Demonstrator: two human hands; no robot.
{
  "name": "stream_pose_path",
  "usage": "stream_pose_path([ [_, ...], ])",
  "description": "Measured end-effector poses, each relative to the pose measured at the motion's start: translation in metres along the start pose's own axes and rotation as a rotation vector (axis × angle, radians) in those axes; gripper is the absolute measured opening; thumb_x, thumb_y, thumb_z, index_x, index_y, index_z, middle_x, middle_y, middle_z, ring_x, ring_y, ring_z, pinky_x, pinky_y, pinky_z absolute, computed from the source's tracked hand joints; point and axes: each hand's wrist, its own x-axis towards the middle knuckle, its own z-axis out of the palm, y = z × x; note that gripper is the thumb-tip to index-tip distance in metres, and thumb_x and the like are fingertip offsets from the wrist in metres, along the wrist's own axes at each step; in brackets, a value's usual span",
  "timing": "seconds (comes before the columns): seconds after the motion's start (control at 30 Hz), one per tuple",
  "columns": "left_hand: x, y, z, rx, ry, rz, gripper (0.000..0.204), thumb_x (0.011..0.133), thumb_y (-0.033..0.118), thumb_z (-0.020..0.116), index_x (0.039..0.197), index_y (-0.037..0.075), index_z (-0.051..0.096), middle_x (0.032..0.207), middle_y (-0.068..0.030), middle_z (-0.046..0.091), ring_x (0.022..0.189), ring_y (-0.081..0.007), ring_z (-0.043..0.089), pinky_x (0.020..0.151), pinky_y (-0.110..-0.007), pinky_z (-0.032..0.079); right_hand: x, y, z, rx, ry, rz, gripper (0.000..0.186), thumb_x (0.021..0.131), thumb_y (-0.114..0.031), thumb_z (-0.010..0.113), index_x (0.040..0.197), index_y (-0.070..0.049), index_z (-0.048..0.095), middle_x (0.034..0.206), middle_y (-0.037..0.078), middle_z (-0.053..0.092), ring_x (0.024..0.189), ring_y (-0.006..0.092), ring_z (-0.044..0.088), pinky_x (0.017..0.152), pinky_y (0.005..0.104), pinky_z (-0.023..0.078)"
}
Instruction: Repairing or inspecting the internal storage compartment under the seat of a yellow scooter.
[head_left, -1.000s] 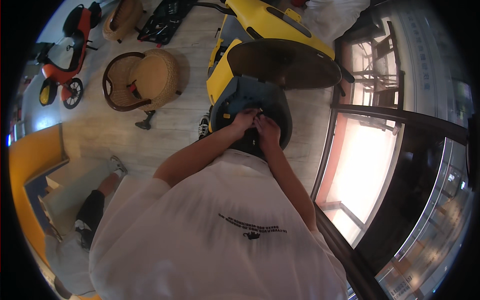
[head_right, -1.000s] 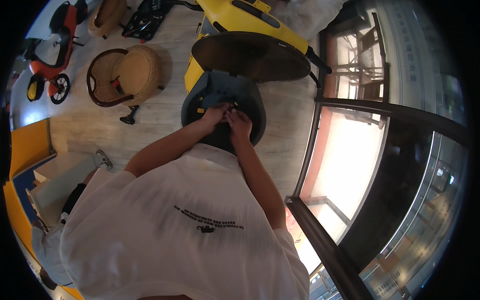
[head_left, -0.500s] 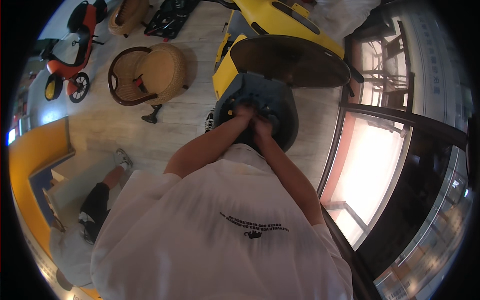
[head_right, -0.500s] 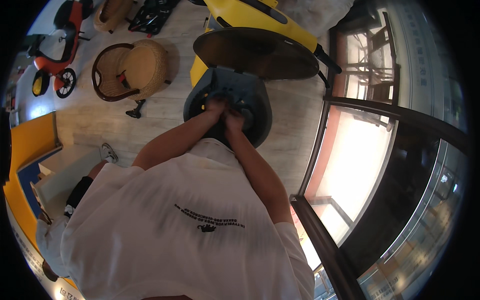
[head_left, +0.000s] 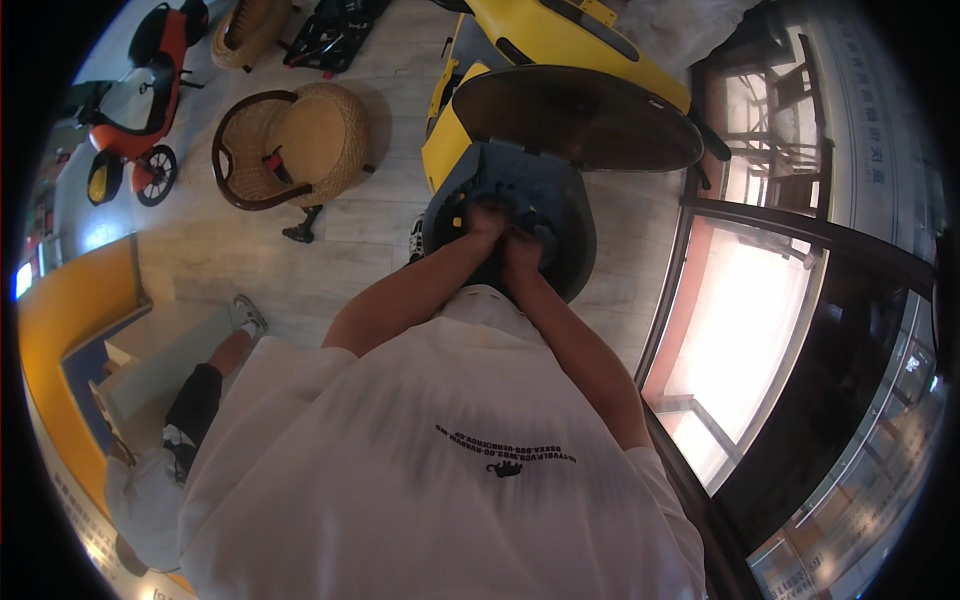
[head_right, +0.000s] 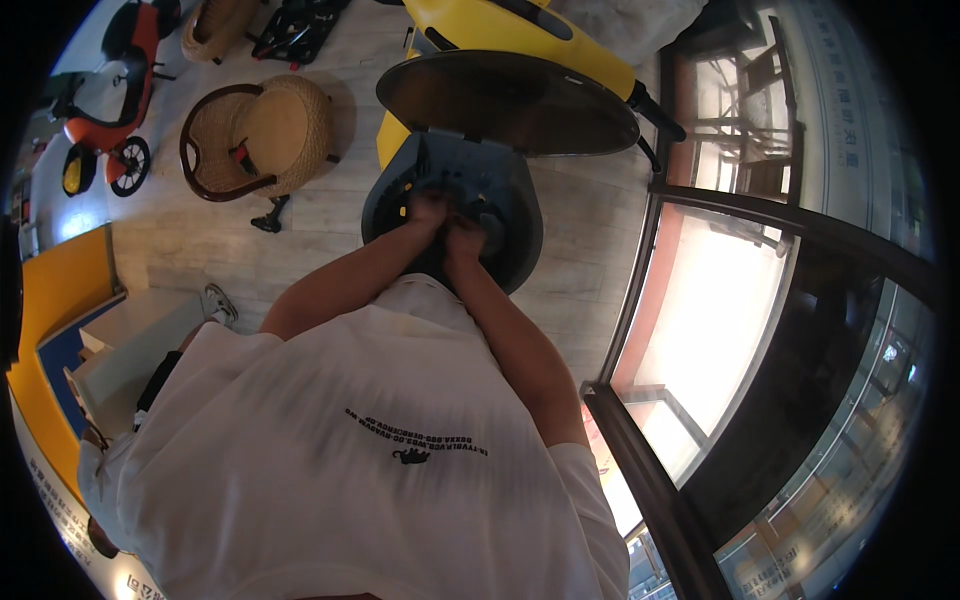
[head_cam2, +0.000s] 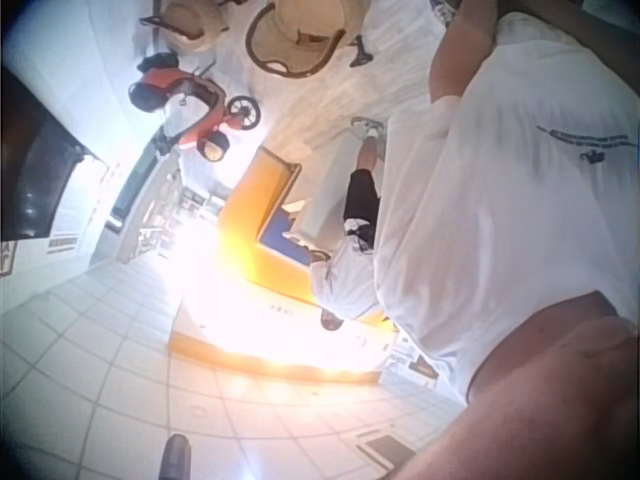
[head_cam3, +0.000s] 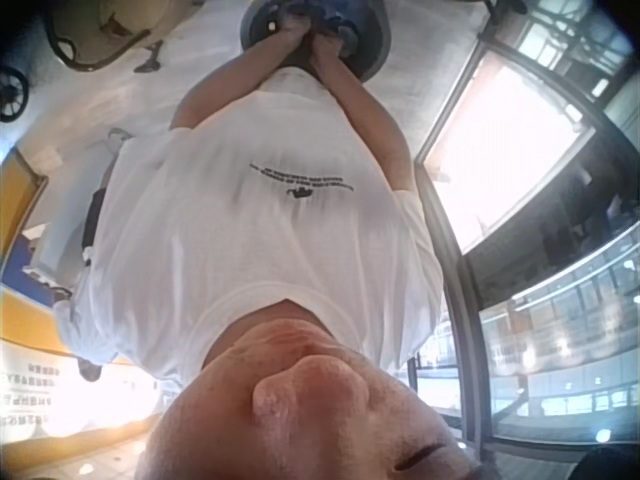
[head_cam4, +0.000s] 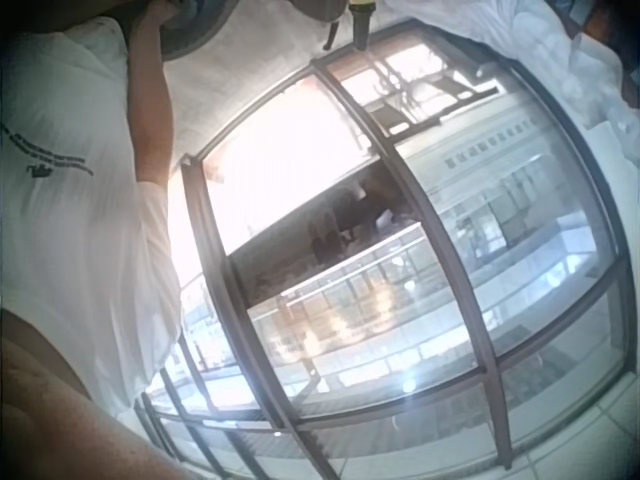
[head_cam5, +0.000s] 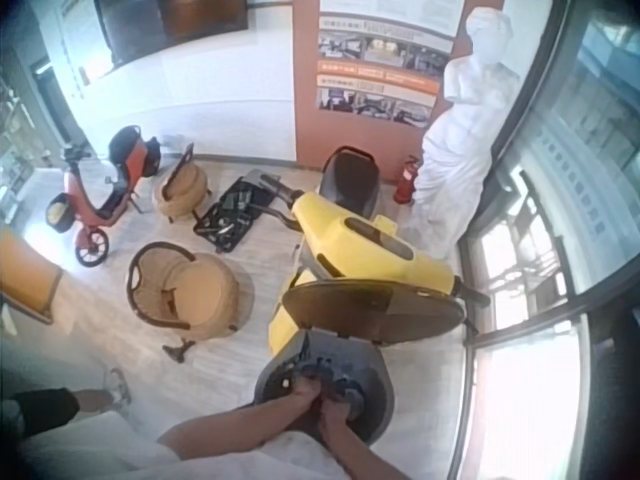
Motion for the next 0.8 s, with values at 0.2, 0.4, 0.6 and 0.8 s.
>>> stream_pose_path([
  [0.2,0.001,-0.003,0.001,-0.011,0.042,0.051,0.023,0.071,0.023,0.057,0.078,0.002,0.063,0.077,-0.0170,0.061,0.077,-0.0270,0.061,0.070,-0.034,0.046,-0.005,-0.013,-0.002,-0.032,-0.020,0.070,0.016,0.074,-0.014,0.049,0.083,-0.006,0.061,0.084,0.011,0.061,0.075,0.0234,0.059,0.063,0.0320,0.046],
  [0.4,0.002,0.001,0.000,0.015,0.022,0.043,0.022,0.071,0.021,0.056,0.077,0.002,0.063,0.079,-0.0182,0.061,0.081,-0.0284,0.059,0.072,-0.034,0.046,0.000,0.005,-0.004,-0.069,-0.096,0.080,0.016,0.073,-0.013,0.049,0.083,-0.009,0.060,0.086,0.009,0.060,0.080,0.0255,0.058,0.067,0.0338,0.046],
  [0.6,-0.008,0.012,-0.004,0.215,0.054,0.113,0.021,0.071,0.021,0.056,0.078,0.002,0.064,0.079,-0.0177,0.061,0.081,-0.0270,0.060,0.073,-0.033,0.046,0.001,0.016,-0.005,-0.061,-0.160,0.001,0.016,0.074,-0.014,0.049,0.086,-0.012,0.059,0.088,0.008,0.059,0.082,0.0241,0.058,0.066,0.0334,0.047],
  [0.8,-0.012,0.014,-0.007,0.017,0.001,0.017,0.020,0.072,0.020,0.056,0.078,0.002,0.063,0.077,-0.0172,0.061,0.077,-0.0271,0.060,0.073,-0.033,0.046,0.003,0.024,-0.001,-0.067,-0.109,0.009,0.017,0.073,-0.014,0.050,0.088,-0.012,0.058,0.089,0.008,0.059,0.083,0.0236,0.058,0.068,0.0328,0.047],
])
